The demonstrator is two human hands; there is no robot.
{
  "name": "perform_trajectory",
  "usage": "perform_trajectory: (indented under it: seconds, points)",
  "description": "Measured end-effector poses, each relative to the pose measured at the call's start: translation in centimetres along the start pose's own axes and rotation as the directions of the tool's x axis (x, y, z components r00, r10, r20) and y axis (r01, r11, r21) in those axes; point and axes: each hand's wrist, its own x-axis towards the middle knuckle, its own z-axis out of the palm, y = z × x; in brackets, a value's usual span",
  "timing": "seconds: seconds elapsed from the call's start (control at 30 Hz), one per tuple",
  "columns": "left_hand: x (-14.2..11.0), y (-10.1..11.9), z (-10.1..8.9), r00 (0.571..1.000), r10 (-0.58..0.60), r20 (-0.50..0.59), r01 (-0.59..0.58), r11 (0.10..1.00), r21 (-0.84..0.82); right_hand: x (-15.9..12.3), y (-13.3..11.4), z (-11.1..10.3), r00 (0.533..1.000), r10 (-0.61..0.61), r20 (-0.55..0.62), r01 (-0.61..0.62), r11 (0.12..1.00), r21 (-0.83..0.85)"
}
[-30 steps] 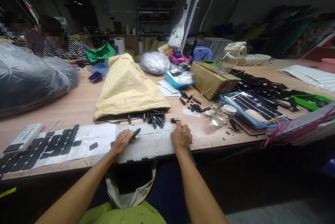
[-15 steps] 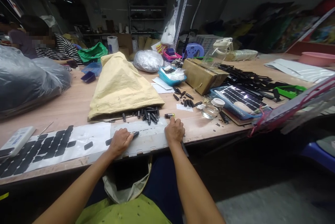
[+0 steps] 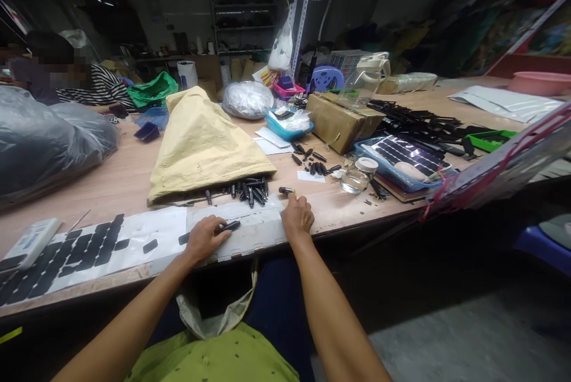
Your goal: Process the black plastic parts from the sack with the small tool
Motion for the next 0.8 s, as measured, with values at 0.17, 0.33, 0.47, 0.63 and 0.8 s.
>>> perform_trajectory:
  seconds: [0.17,0.33,0.47,0.63,0.8]
  points:
    - [0.6,-0.5,0.1,0.998,0.038,0.056,-0.032,0.994,-0.107,-2.8,-0.1,-1.4,0.987,-0.12,-0.107,0.154,0.895,0.417]
    - [1.3,-1.2,0.2,0.994,0.077,0.075,-0.059,0.975,-0.215,-6.7,-1.7,-1.4,0.939,-0.34,-0.057,0.287,0.681,0.674]
    - [1.2,-1.4,0.2,0.992,0.113,0.049,-0.099,0.966,-0.239,-8.7,-3.1,-1.0,0.905,-0.418,-0.078,0.353,0.637,0.685]
    - [1.2,-1.3,0.1,0.987,0.15,0.05,-0.135,0.966,-0.221,-9.9,-3.4,0.0,0.866,-0.494,-0.076,0.432,0.664,0.61]
    - [1.2,-1.4,0.2,0.985,0.163,0.051,-0.147,0.962,-0.229,-10.1,-3.4,-0.2,0.876,-0.473,-0.094,0.437,0.694,0.573]
